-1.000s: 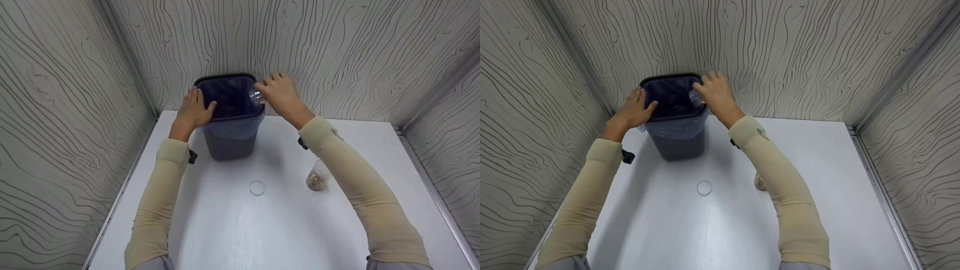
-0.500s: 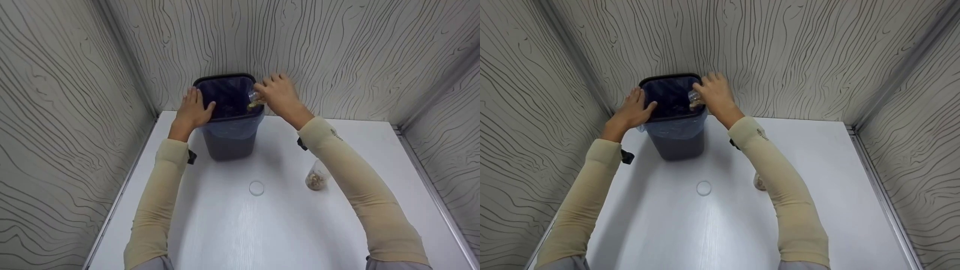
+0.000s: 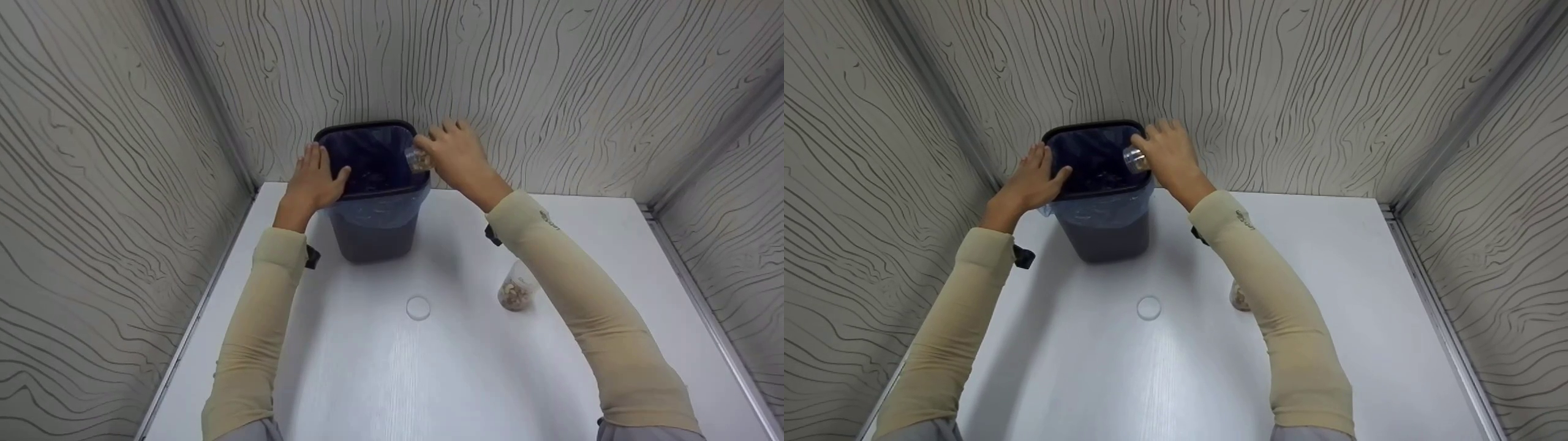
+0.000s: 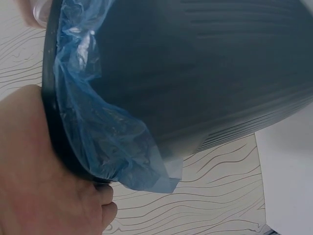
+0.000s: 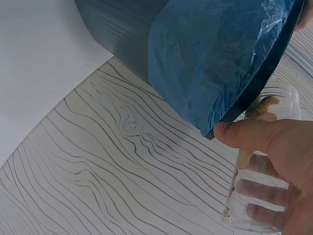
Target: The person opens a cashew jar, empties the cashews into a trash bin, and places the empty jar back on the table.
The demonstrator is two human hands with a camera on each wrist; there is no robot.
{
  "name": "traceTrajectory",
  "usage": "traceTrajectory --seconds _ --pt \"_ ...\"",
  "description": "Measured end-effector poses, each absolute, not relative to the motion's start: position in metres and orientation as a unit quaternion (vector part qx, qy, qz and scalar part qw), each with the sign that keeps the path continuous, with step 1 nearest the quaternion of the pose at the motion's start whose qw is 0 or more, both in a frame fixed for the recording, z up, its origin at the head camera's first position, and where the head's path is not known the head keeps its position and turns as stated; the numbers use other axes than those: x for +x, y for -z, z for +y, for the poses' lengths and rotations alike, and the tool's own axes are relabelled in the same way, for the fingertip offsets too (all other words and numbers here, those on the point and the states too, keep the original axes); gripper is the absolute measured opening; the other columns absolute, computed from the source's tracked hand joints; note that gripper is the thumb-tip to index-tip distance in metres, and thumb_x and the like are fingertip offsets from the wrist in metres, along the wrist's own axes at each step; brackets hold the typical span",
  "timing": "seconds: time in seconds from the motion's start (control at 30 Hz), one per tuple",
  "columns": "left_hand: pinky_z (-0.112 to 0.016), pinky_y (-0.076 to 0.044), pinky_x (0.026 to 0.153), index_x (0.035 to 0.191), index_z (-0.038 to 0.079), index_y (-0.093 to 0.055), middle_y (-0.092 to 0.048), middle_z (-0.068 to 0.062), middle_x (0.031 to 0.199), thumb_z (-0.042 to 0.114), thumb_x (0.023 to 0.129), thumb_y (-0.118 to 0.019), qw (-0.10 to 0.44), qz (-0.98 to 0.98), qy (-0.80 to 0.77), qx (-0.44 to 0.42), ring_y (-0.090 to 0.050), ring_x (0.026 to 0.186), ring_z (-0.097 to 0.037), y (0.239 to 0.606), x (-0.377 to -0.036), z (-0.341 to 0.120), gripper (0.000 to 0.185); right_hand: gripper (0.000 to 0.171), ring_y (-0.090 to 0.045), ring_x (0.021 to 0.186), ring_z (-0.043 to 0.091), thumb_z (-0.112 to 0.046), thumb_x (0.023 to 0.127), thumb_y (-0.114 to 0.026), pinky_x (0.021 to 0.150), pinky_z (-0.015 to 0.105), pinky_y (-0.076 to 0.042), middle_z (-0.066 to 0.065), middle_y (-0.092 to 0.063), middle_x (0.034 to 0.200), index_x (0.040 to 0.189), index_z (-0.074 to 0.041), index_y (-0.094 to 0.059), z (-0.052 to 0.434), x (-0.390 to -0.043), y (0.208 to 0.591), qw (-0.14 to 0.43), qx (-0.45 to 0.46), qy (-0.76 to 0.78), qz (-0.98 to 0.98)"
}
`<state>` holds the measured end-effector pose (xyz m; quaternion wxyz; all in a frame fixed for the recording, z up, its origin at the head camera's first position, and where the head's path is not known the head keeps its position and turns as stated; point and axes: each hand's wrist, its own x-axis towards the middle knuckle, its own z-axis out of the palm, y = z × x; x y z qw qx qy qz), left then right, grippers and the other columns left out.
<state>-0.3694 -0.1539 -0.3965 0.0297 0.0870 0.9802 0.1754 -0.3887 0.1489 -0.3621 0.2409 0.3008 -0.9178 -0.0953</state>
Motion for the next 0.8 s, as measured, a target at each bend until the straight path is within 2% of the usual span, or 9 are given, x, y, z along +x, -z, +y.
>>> traceTrajectory --seconds 0.47,0.8 --pt "-0.049 0.002 0.137 0.169 -0.004 0.0 0.007 -0.024 0.178 0.052 0.115 -0.026 0.034 0.979 -0.182 0.084 0.009 0.167 -0.037 0.3958 -0.3679 -0.1534 0.083 0.04 -0.064 0.123 0.039 -0.006 0.1 -0.074 0.106 0.056 -0.053 0.016 -0.069 0.128 0.136 -0.016 -0.061 0.1459 -0.3868 0.359 0.215 0.284 0.105 -0.928" --pt "-0.05 0.003 0.137 0.169 -0.004 0.002 0.01 -0.023 0.178 0.054 0.115 -0.025 0.042 0.979 -0.181 0.087 0.012 0.167 -0.037 0.3968 -0.3702 -0.1553 0.083 0.038 -0.061 0.125 0.039 -0.01 0.101 -0.073 0.109 0.055 -0.05 0.014 -0.067 0.128 0.136 -0.016 -0.06 0.1435 -0.3853 0.3596 0.23 0.283 0.121 -0.923"
